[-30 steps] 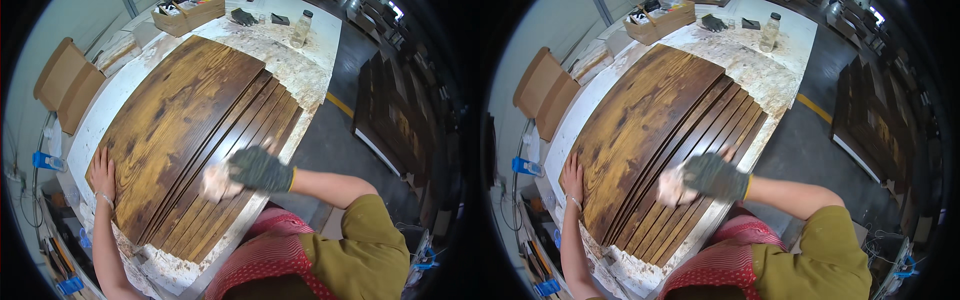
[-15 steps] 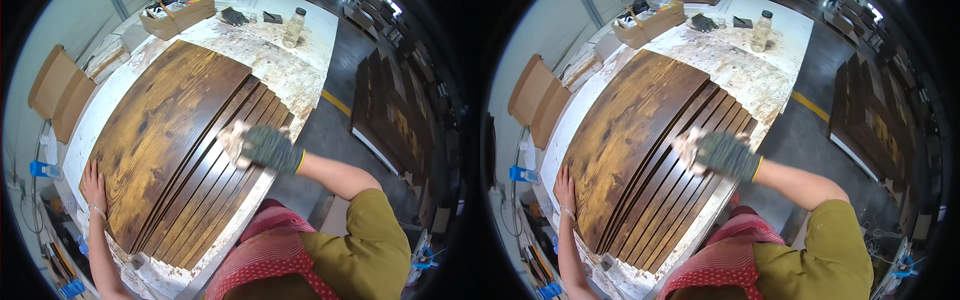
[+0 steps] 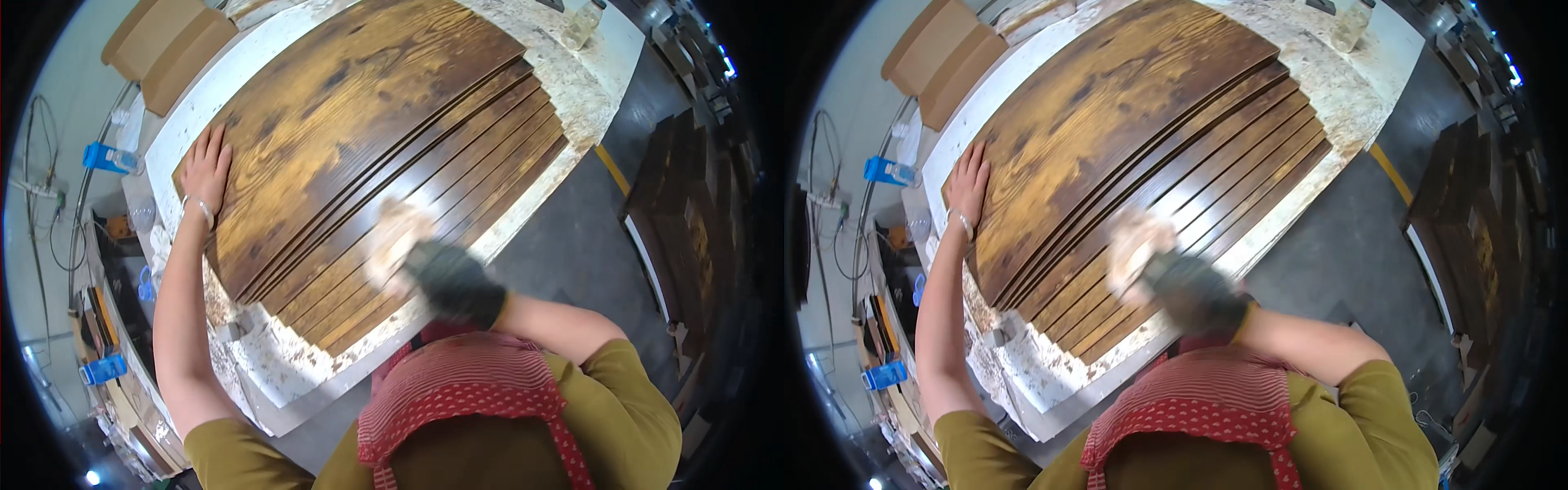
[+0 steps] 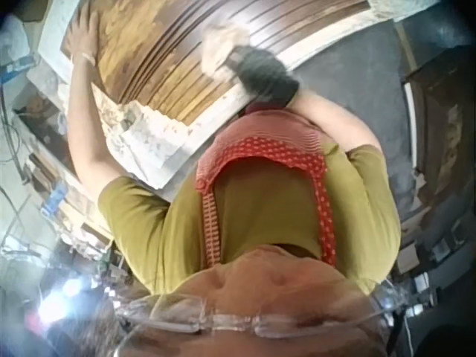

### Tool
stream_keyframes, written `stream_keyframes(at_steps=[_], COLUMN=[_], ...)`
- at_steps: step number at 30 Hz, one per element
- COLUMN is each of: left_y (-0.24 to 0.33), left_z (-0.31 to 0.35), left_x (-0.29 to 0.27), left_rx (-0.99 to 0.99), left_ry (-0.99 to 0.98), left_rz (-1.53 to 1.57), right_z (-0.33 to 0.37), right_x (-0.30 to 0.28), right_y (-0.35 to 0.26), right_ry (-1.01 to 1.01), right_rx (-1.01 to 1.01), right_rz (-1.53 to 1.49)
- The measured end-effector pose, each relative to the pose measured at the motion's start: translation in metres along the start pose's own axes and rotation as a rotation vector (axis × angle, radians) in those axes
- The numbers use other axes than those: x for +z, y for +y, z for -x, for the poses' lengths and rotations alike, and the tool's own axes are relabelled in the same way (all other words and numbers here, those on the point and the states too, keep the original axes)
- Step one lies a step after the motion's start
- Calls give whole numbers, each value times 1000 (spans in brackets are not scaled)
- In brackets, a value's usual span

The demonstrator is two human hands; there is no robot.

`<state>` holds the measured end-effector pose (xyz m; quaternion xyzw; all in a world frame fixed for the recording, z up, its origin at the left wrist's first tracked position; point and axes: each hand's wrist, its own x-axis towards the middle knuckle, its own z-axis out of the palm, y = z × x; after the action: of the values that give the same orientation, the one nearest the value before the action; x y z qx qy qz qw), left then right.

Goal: The person spreads out wooden panels on a table, rubs their edges and surfaces with a sanding block, wipes the panels down with a cloth, and stacks them together.

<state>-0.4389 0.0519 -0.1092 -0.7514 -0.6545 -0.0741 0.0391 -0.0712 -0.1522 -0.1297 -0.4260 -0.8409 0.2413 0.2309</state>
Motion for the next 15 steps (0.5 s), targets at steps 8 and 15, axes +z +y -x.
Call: stream_keyframes(at_steps=[8, 15], left_y=[-18, 8], left_z=[10, -6], left_x=[9, 1], left_rx=[-70, -55], left_ry=[-33, -22], left_rz=[-53, -18], right_z=[-11, 36], right_x=[-34, 20], right_y=[-31, -3], right_ry=[7, 218], right_rx=[-125, 347], right_rz=[-321, -652])
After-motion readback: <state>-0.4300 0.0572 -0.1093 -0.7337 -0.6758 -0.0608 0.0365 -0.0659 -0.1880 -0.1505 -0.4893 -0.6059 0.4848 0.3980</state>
